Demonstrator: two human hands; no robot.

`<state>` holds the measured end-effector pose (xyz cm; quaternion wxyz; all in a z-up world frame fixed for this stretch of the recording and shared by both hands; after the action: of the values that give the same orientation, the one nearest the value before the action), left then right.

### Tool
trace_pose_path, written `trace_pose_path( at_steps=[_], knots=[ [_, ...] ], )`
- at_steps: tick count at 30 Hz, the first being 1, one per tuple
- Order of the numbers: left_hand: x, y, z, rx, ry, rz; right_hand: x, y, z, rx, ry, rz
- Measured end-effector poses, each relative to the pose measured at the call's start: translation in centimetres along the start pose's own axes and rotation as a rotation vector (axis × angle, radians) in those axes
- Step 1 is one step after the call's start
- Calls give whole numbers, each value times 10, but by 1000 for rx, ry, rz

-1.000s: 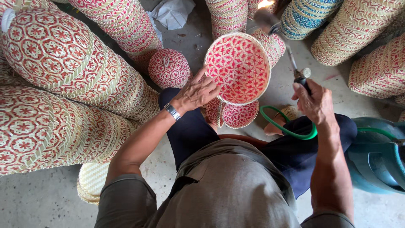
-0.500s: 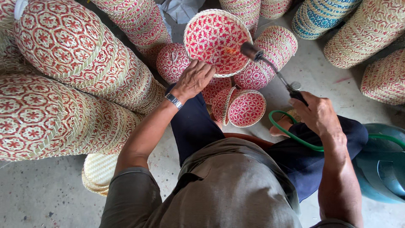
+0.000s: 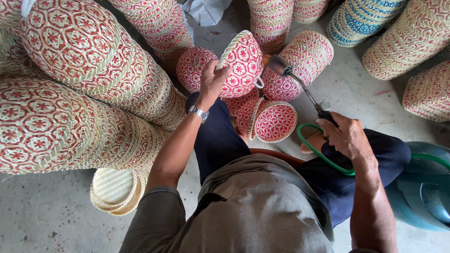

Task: The person uses a handheld blowtorch to apply flame to the interior and exterior surfaces of woven baskets. They rotate each basket to cover all sides, then place it back into a stack. The process is repeated for multiple baskets.

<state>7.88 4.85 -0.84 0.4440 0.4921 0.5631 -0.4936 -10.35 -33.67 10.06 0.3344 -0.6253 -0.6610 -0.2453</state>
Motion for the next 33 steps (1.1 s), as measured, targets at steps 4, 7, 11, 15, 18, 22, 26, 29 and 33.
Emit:
trace_pose_path(
  at_steps=[4,7,11,15,18,22,26,29,33],
  knots=[
    [25,12,-15,-71,-414,74,4,-7,3,26,-14,-145],
    [33,22,-19,-101,-582,13,0,-7,6,-15,2,-218],
    [26,20,-21,-48,-848,-143,-19,1,-4,-148,81,-73],
    [17,17,-22,25,-1076,-272,-30,2,-19,-232,145,0],
    [18,24,-19,41,-1157,-272,-28,3,-26,-271,111,-5],
    [25,36,-16,-178,-1142,-254,-17,9,-27,-274,142,-13],
    [14,35,-1,-128,-968,-262,-2,14,-20,-167,191,-99],
    [-3,25,6,-73,-866,-203,7,27,-16,-96,105,-151],
    [-20,13,10,17,-787,-177,15,42,-17,-79,30,-204]
  ],
)
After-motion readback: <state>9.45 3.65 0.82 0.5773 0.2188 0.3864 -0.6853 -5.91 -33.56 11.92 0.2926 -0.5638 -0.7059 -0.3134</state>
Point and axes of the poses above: each hand's wrist, its own y-axis towards the middle knuckle, its own z-axis out of the palm, x = y × z, the point moved 5 cm from there along y, towards the middle knuckle, and after that the axes turned 14 degrees about -z, right-handed, at the moved point
